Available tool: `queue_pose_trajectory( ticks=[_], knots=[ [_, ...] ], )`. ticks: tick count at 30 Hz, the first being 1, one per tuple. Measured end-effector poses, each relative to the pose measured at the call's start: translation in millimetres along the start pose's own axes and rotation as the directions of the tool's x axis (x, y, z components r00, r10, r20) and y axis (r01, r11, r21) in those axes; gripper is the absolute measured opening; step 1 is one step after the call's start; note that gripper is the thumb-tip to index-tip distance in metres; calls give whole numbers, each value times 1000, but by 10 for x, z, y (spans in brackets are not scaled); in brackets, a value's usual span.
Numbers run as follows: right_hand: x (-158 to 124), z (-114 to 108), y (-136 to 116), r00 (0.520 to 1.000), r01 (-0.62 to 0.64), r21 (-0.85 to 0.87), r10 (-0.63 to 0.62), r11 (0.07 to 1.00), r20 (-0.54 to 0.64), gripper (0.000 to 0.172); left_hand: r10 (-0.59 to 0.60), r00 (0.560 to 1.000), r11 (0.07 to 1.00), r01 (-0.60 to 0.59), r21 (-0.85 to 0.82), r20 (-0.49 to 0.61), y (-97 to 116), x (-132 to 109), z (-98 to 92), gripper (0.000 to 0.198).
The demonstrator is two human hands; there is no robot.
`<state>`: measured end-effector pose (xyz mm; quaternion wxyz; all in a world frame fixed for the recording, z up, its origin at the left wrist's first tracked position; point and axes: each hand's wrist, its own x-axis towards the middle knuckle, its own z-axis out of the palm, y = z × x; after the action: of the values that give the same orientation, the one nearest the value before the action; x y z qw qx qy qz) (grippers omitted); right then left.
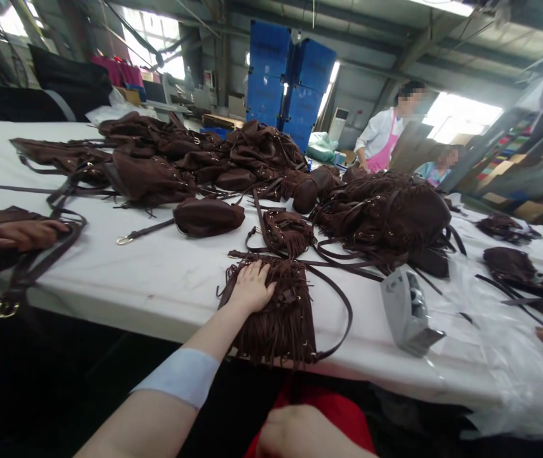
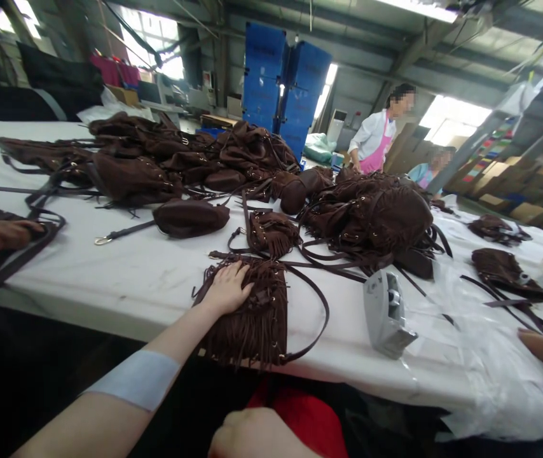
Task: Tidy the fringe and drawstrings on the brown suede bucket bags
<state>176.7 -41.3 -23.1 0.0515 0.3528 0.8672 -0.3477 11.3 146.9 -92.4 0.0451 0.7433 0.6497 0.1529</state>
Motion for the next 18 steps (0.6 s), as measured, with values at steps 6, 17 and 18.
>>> queue_pose_trajectory(
  ticks=[6, 17, 18],
  knots=[
    [643, -487, -68, 874, -174, -179, 69, 968, -480, 37, 1, 1000, 999, -1, 43, -3, -32, 9, 21, 57],
    [380, 17, 50, 973, -110, -240, 55, 964, -225, 10, 48, 998, 999, -47, 23, -38, -66, -23, -7, 56],
    [261, 72, 20, 991, -63, -198, 38, 978, -127, 9, 56, 998, 998, -55, 22, -39, -67, -21, 0, 56]
  ],
)
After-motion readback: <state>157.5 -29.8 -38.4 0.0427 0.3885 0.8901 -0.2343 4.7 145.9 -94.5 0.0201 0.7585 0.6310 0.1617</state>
